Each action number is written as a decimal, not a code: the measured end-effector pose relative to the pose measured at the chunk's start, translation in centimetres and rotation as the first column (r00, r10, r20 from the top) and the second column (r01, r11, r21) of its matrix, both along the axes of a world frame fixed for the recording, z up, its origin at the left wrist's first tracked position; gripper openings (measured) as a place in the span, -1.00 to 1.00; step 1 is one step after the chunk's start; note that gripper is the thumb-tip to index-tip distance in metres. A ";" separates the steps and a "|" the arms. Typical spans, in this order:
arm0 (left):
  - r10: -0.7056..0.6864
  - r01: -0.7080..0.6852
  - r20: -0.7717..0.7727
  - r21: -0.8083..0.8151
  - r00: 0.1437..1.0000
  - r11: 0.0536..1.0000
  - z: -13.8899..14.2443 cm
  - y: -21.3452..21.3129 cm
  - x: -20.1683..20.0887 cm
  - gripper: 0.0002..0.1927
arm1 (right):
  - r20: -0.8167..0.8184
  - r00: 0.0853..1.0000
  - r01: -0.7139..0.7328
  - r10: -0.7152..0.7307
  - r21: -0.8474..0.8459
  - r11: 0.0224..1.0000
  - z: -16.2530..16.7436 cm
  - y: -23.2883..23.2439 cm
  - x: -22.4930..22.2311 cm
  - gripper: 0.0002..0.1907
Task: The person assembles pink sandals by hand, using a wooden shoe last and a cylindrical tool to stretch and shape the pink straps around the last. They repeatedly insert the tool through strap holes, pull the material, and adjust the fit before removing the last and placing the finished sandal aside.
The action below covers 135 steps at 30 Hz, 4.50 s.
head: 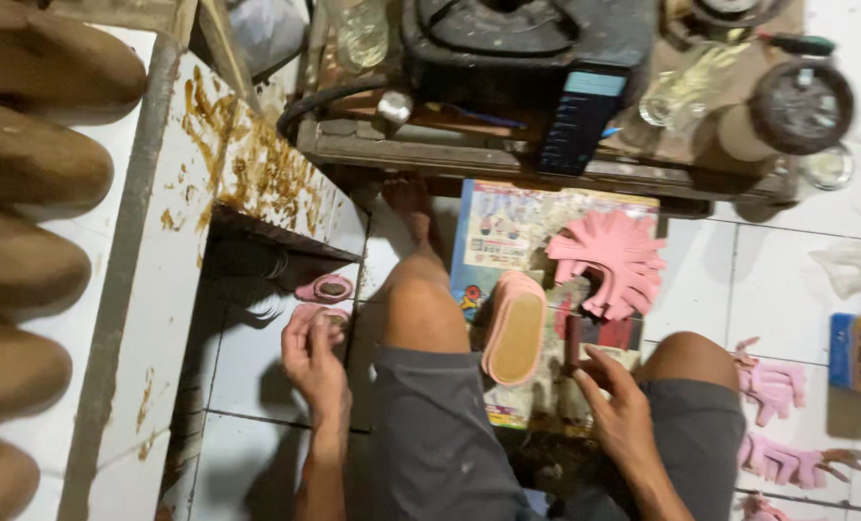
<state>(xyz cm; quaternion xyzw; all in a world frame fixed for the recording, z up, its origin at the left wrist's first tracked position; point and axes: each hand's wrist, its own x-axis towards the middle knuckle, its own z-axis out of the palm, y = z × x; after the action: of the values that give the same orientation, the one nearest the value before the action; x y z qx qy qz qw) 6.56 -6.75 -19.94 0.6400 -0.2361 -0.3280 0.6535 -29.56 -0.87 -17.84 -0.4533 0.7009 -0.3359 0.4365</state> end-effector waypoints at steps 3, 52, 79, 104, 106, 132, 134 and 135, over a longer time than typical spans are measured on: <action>-0.112 0.106 0.113 0.053 0.987 0.993 4.0 4.1 -1.4 -0.84 | 0.026 0.999 -0.031 0.032 -0.050 0.998 1.4 1.1 -0.5 -0.65; -0.014 -0.187 0.855 0.129 0.518 0.974 37.4 36.0 13.3 -0.88 | 0.326 0.775 -0.356 0.541 -0.482 0.801 9.5 13.2 15.8 -0.82; 0.071 -0.335 0.920 0.067 0.384 0.940 43.8 33.6 30.2 -0.63 | 0.612 0.464 -0.581 0.640 -0.336 0.742 15.2 13.3 21.5 -0.31; -0.712 0.672 0.681 0.447 0.172 0.590 9.6 15.1 -24.3 -0.67 | 0.800 0.149 0.276 -0.581 0.531 0.801 7.1 12.2 -3.9 -0.54; -0.713 0.647 0.674 0.459 0.193 0.609 10.4 14.1 -24.0 -0.78 | 0.800 0.185 0.170 -0.571 0.546 0.820 7.0 12.5 -3.7 -0.53; -0.658 0.650 -0.090 -0.099 0.748 0.753 13.5 10.0 -16.1 -0.67 | 0.828 0.242 0.011 -0.505 0.518 0.855 7.4 13.2 -5.9 -0.49; -0.629 0.609 -0.409 -0.199 0.661 0.768 14.3 11.4 -13.3 -0.60 | 0.856 0.275 0.014 -0.438 0.452 0.892 8.2 12.7 -5.0 -0.43; -0.614 0.591 -0.321 -0.179 0.721 0.787 14.3 12.2 -12.7 -0.58 | 0.868 0.311 0.019 -0.386 0.401 0.916 8.7 12.5 -4.4 -0.42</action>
<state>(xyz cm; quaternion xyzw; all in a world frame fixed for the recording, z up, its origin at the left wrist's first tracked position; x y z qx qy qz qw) -6.09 5.45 -5.63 0.4353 -0.3170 -0.6268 0.5631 -34.00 11.63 -9.13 -0.0078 0.4178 -0.4696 0.7777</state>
